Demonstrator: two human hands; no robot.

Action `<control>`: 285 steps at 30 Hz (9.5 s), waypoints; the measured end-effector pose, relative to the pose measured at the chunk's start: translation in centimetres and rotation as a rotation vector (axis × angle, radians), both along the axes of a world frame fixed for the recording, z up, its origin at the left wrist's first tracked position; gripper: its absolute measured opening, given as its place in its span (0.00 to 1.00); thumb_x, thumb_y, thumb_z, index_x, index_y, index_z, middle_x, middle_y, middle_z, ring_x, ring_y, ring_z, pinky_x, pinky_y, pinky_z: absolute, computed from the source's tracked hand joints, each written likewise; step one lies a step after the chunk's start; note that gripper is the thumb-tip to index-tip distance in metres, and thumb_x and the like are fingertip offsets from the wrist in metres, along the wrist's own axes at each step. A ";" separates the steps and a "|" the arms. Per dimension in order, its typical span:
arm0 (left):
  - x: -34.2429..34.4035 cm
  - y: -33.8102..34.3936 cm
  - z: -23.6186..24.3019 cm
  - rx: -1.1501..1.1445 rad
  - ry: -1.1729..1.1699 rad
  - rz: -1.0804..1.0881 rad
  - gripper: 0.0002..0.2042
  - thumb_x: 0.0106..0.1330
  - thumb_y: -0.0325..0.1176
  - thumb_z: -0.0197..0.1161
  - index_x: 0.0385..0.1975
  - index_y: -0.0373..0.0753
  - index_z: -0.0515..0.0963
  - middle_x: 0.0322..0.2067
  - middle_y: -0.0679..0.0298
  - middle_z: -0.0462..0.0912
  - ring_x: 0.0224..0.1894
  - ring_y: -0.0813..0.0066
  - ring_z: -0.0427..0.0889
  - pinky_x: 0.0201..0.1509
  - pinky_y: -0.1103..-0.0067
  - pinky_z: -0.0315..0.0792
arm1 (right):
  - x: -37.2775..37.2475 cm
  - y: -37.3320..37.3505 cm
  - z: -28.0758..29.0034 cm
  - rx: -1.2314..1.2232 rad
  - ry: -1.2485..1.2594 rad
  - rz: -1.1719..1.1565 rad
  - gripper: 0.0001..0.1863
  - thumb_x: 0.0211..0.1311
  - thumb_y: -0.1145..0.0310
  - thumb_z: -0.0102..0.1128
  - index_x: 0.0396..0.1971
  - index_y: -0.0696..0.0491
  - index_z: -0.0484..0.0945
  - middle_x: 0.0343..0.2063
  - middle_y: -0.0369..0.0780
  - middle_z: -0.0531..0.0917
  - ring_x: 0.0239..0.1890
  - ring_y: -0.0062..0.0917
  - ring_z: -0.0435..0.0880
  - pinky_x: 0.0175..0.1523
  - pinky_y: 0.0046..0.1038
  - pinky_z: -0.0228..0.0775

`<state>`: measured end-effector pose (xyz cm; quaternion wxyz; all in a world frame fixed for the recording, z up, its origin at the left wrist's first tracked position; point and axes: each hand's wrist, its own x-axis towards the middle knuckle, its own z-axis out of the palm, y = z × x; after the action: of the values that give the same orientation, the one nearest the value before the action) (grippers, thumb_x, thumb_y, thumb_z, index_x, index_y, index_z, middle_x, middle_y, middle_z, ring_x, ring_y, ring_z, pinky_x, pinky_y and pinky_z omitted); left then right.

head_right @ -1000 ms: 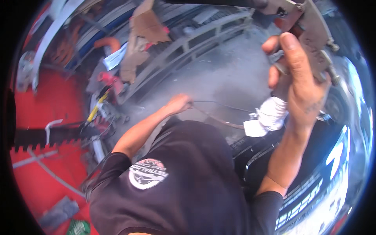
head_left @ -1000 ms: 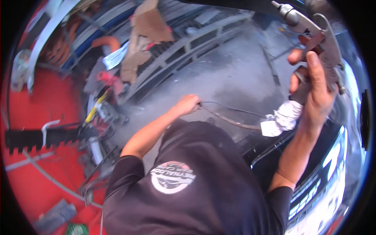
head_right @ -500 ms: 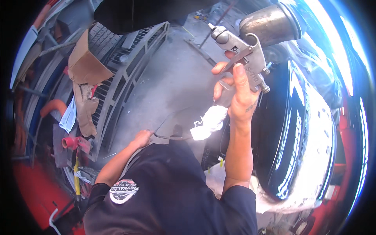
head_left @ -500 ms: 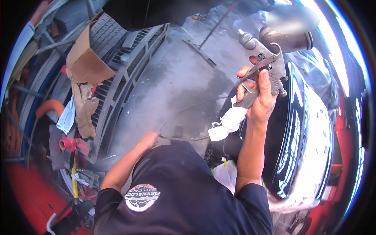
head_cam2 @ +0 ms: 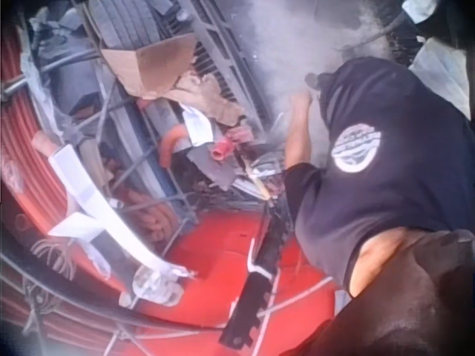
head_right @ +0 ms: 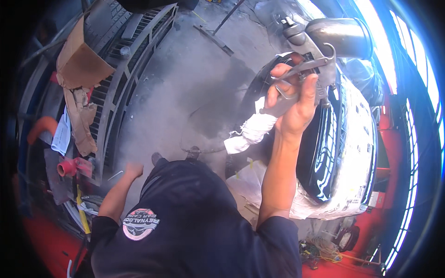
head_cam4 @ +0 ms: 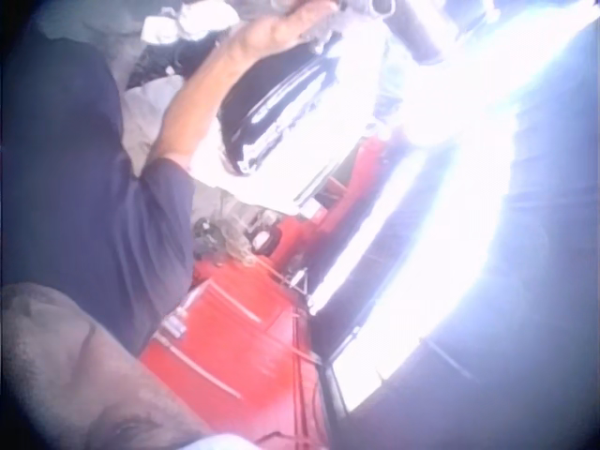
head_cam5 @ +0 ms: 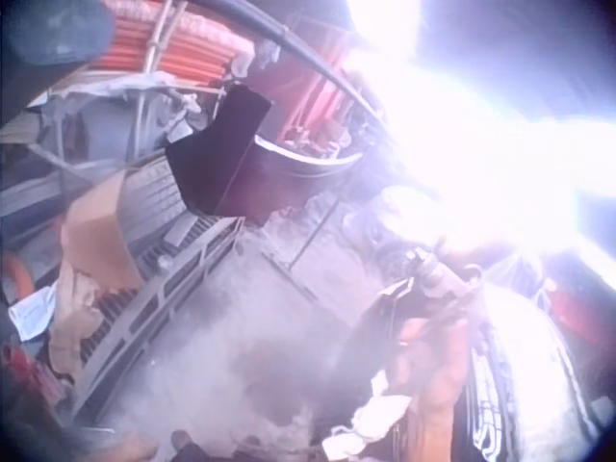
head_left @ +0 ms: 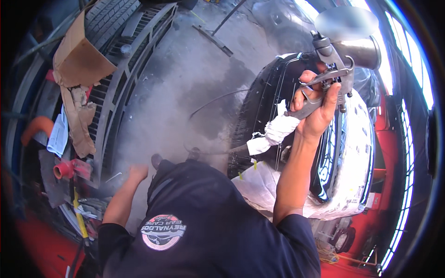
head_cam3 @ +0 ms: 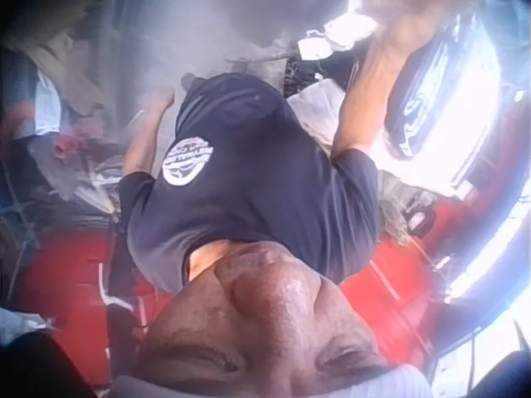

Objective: The person uses a spray gun to apply black paint to a car spoiler and rear bumper in a workshop. They move around the parts to cover different surfaces, including the spoiler's underside and the bumper's edges, while holding the spray gun and managing the air hose.

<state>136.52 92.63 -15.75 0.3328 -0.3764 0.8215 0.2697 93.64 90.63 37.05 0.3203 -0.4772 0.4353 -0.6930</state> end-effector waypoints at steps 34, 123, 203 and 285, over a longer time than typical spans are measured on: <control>-27.3 -0.7 44.9 0.856 1.902 0.489 0.13 0.70 0.26 0.68 0.51 0.28 0.84 0.49 0.58 0.86 0.50 0.76 0.82 0.53 0.78 0.74 | 1.7 4.9 1.0 -0.065 -0.067 -0.022 0.44 0.78 0.32 0.40 0.75 0.55 0.57 0.47 0.53 0.84 0.15 0.26 0.78 0.16 0.24 0.74; -26.6 0.6 44.8 0.745 2.015 0.344 0.02 0.64 0.21 0.70 0.33 0.31 0.85 0.37 0.61 0.85 0.40 0.73 0.85 0.45 0.76 0.77 | -0.4 9.0 -1.0 -0.203 -0.063 0.409 0.45 0.75 0.29 0.39 0.75 0.51 0.60 0.46 0.49 0.85 0.09 0.23 0.73 0.13 0.26 0.69; -15.4 -0.4 16.7 -0.548 0.826 0.171 0.29 0.56 0.24 0.65 0.63 0.36 0.73 0.56 0.47 0.80 0.57 0.43 0.79 0.59 0.57 0.76 | 1.1 6.6 -4.6 0.233 0.227 -0.456 0.15 0.78 0.64 0.55 0.48 0.63 0.81 0.36 0.41 0.87 0.16 0.19 0.79 0.20 0.23 0.68; -2.8 2.9 3.2 0.106 1.034 0.476 0.14 0.71 0.40 0.64 0.49 0.38 0.80 0.41 0.46 0.86 0.47 0.45 0.85 0.49 0.56 0.77 | 20.9 1.4 -2.3 -0.013 0.359 -0.540 0.13 0.78 0.68 0.57 0.42 0.65 0.81 0.35 0.43 0.88 0.17 0.20 0.78 0.21 0.22 0.68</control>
<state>133.68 95.50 -12.57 -0.1638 -0.3531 0.7554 0.5272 114.58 92.02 34.79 0.0401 -0.4610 0.5912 -0.6606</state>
